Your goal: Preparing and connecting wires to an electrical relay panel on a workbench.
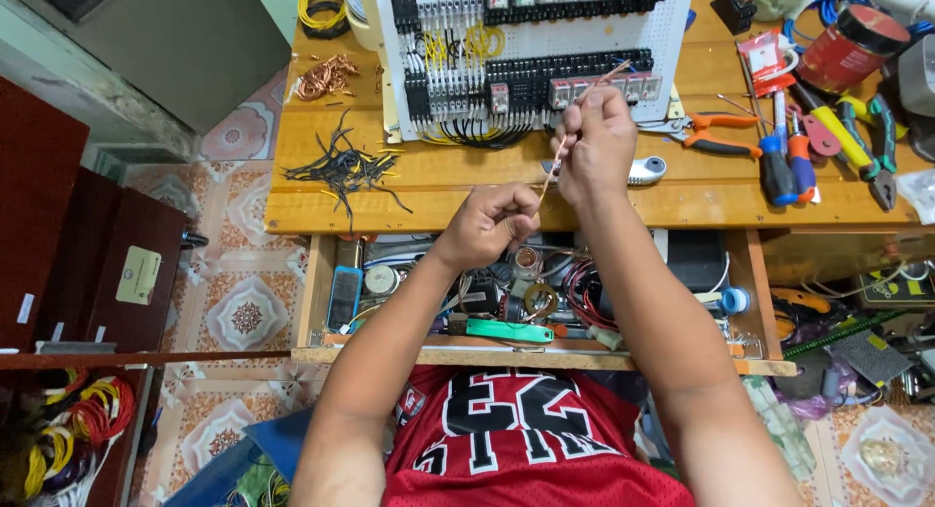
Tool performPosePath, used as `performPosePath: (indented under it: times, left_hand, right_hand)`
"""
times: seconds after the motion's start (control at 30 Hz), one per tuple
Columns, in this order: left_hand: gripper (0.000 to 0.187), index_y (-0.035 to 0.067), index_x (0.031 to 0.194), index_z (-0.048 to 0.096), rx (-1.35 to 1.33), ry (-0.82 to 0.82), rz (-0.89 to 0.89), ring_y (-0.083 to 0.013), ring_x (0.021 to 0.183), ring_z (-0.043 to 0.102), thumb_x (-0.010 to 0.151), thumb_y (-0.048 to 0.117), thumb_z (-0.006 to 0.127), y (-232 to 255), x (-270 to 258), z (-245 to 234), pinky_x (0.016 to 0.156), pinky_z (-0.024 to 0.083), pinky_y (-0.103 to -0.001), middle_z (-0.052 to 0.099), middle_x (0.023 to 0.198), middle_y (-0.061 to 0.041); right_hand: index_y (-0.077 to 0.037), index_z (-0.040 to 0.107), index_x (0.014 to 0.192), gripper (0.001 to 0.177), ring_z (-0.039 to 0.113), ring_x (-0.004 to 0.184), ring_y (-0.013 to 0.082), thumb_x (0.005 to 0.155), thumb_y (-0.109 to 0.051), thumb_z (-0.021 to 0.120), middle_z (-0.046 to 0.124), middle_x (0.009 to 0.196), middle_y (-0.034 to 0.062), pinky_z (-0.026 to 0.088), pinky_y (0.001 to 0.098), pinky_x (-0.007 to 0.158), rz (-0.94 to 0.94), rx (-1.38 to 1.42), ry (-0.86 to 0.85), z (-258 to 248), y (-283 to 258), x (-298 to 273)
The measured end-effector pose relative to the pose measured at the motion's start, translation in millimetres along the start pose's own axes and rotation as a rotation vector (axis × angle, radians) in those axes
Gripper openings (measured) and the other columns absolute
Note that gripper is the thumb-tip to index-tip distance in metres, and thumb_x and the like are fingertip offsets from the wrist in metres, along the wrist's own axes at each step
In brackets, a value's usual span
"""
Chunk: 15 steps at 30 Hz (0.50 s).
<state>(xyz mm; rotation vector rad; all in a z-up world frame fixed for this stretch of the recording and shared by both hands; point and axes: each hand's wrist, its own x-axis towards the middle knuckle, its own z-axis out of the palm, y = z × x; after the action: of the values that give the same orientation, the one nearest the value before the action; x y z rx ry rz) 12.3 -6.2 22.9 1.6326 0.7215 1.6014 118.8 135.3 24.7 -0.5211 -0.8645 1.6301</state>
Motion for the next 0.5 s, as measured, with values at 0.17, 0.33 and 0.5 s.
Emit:
performPosePath:
  times: [0.17, 0.33, 0.5]
  left_hand:
    - [0.022, 0.009, 0.090, 0.047, -0.005, -0.067, -0.096, -0.0090, 0.055, 0.046, 0.108, 0.022, 0.053, 35, -4, -3, 0.053, 0.037, -0.021, 0.048, 0.077, -0.001]
    - [0.014, 0.007, 0.090, 0.057, 0.008, -0.151, -0.055, -0.0104, 0.065, 0.052, 0.104, 0.011, 0.057, 41, -19, -7, 0.061, 0.044, -0.022, 0.056, 0.079, 0.000]
    - [0.011, 0.006, 0.094, 0.066, 0.238, -0.222, 0.015, -0.0172, 0.075, 0.063, 0.101, 0.014, 0.063, 59, -47, -26, 0.065, 0.055, -0.030, 0.067, 0.086, -0.004]
  right_hand:
    - [-0.011, 0.052, 0.091, 0.019, 0.035, 0.044, 0.0115, 0.109, -0.016, 0.049, 0.046, 0.064, 0.0039, 0.028, 0.0240, 0.037, -0.017, 0.022, 0.021, 24, -12, 11]
    - [-0.008, 0.052, 0.087, 0.020, 0.036, 0.049, 0.0121, 0.103, 0.001, 0.047, 0.050, 0.067, 0.0051, 0.029, 0.0247, 0.040, 0.011, 0.086, 0.174, 33, -29, 36]
    - [-0.006, 0.056, 0.095, 0.021, 0.045, 0.051, 0.0109, 0.113, -0.013, 0.048, 0.058, 0.070, 0.0045, 0.039, 0.0235, 0.041, -0.024, -0.007, 0.183, 2, -66, 58]
